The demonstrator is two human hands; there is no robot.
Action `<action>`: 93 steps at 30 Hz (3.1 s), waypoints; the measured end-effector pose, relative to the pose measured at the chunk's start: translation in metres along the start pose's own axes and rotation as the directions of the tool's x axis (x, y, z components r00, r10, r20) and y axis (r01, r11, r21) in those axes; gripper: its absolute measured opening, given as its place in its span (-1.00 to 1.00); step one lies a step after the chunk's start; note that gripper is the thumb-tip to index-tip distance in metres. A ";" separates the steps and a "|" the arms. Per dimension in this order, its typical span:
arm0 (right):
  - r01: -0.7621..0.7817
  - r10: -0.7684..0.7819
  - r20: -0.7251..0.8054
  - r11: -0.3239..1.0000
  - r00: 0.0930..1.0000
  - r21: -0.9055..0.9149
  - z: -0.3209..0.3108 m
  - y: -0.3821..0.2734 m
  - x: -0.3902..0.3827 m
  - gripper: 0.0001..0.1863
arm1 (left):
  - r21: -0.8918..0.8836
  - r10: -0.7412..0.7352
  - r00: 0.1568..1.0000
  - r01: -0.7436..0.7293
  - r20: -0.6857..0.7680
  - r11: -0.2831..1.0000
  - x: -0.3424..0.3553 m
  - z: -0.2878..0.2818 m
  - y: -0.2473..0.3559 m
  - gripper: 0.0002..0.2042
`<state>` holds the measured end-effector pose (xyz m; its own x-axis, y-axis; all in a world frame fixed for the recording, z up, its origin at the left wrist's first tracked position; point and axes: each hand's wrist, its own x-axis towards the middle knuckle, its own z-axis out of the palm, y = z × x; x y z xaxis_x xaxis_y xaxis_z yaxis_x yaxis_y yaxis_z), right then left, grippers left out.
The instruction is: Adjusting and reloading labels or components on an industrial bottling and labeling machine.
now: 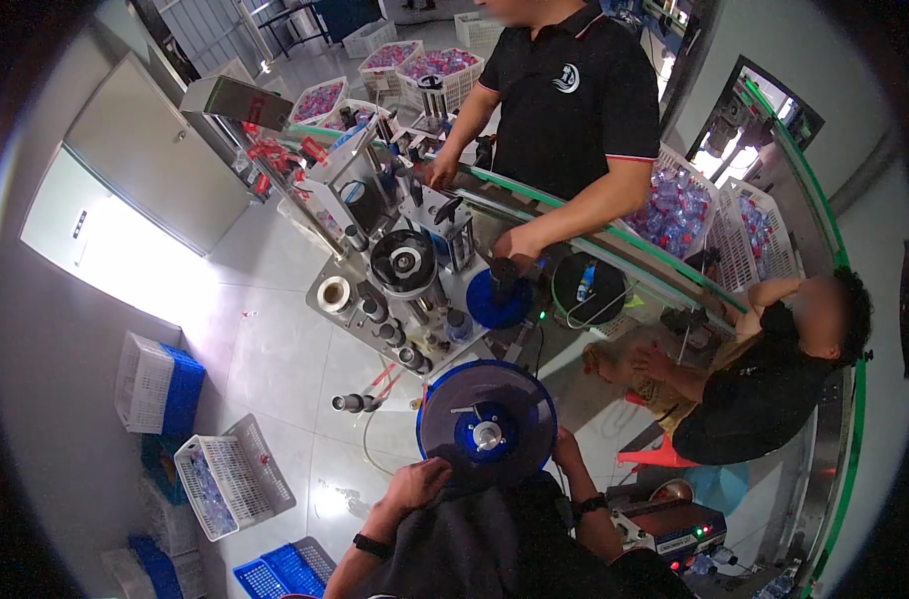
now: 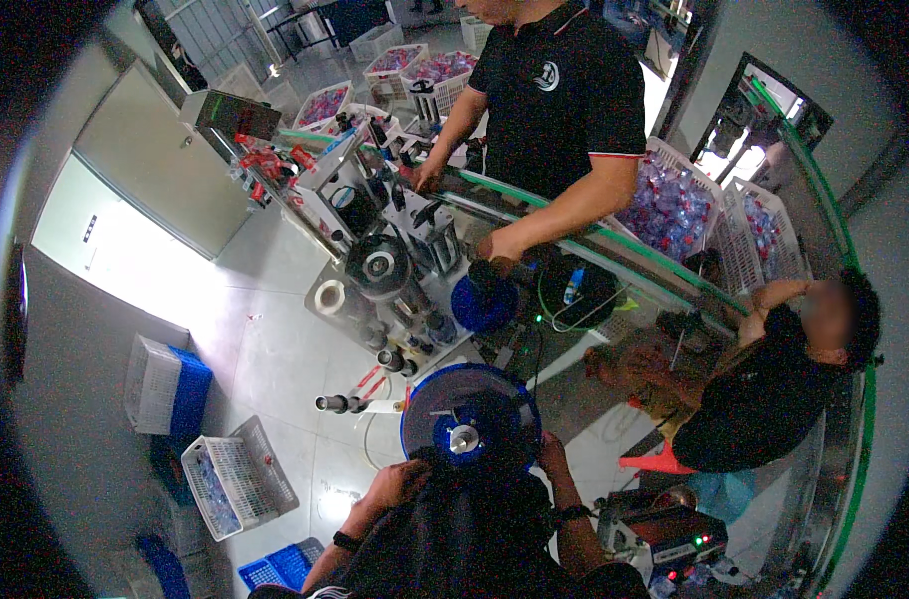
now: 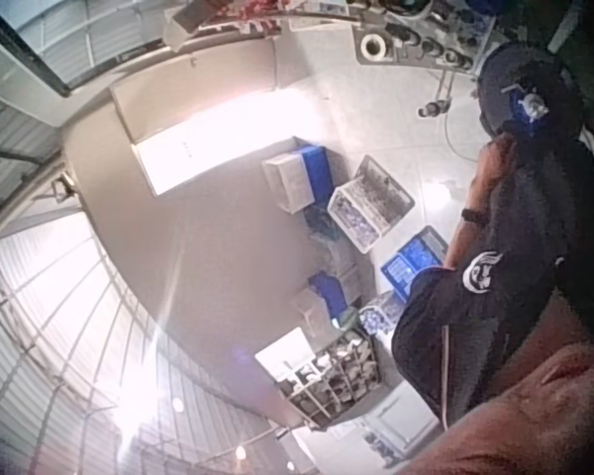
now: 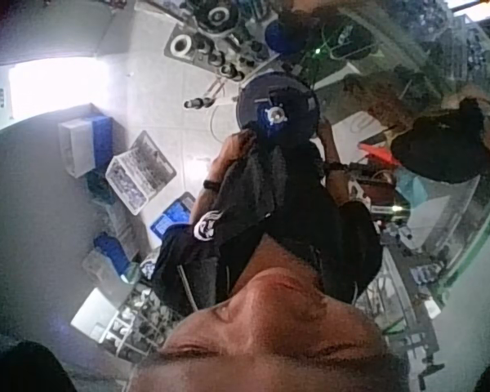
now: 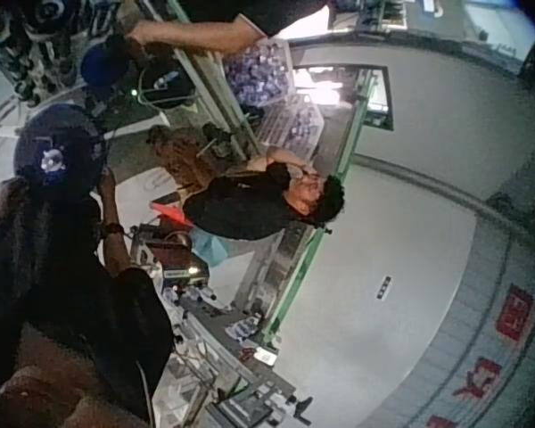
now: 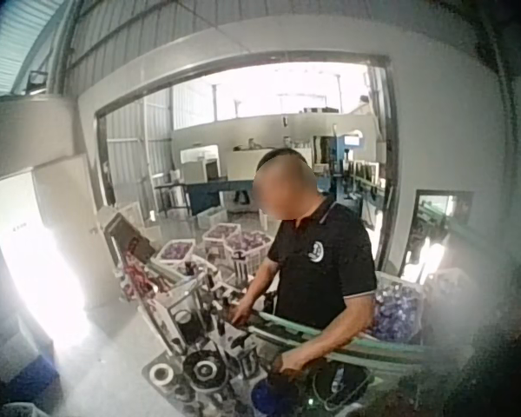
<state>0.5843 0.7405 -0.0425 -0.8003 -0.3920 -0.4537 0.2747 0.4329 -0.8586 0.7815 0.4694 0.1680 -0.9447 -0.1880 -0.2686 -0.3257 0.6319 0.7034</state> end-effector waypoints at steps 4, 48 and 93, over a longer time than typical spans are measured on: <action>0.012 -0.011 0.008 0.998 1.000 -0.058 0.001 0.013 0.005 -0.72 | 0.006 0.028 1.000 -0.028 -0.007 1.000 0.000 0.000 0.000 -0.79; -0.001 -0.009 0.147 0.998 0.989 0.067 -0.004 0.013 0.002 -0.57 | 0.013 0.002 1.000 -0.001 -0.007 1.000 -0.008 -0.003 -0.005 -0.81; 0.171 -0.111 -0.181 0.916 0.977 0.363 0.015 -0.059 -0.006 -0.77 | -0.004 -0.279 0.954 0.281 -0.112 0.960 0.001 -0.001 -0.033 -0.66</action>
<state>0.5809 0.7053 0.0069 -0.9089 -0.2843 -0.3052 0.3084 0.0346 -0.9506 0.7908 0.4474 0.1454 -0.8143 -0.4399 -0.3788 -0.5778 0.5507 0.6024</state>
